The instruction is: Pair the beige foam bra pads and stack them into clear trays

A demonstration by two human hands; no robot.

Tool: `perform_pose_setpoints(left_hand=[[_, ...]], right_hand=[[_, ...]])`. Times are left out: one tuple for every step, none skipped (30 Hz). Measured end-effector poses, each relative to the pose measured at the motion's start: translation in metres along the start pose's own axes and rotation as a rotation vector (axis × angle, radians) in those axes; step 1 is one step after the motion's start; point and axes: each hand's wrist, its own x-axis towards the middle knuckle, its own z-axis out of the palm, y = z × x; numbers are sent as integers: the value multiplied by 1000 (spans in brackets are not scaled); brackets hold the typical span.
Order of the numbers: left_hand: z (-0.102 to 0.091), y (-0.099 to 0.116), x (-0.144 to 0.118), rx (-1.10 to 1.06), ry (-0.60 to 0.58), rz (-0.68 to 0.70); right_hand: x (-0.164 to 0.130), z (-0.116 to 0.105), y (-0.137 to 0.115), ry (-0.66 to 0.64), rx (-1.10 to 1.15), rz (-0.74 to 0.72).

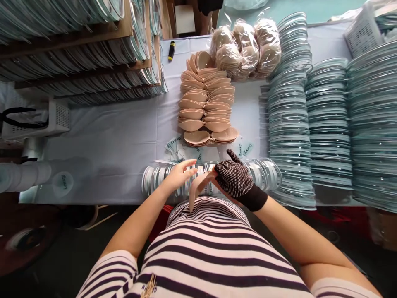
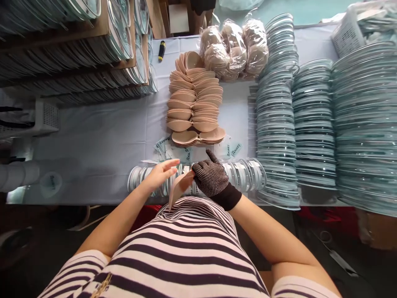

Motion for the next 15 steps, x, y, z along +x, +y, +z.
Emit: perform_pose_setpoints(left_hand=[[1,9,-5,126,-9,80],[4,17,-9,259,-42,155],[8,25,-12,399,-76,220],[13,31,-14,533,-97,269],[18,36,-15,644,-99,300],[22,40,-15,713,-90,313],[24,43,-14,733,-82,309],[25,45,-14,707,-84,292],[24,47,-13,651,-103,270],[22,49,-13,586,-133,248],[20,51,-13,529,-170,229],[17,53,-14,493,-207,213],[15,56,-15,482,-235,201],[13,58,-16,494,-247,194],[13,60,-18,518,-246,189]], right_hand=[[2,-3,0,-68,-13,28],[5,-6,-1,-133,-12,51],[7,-8,-2,-192,1,72],[9,-10,-2,-240,24,87],[10,-12,-2,-275,56,98],[11,-14,-2,-297,93,108],[12,-17,-1,-308,132,118],[12,-19,0,-310,174,132],[11,-22,2,-309,218,149],[11,-24,4,-308,267,162],[9,-26,5,-308,317,173],[8,-27,7,-309,368,179],[7,-28,7,-309,417,180],[5,-27,7,-307,462,177],[4,-26,7,-303,500,177]])
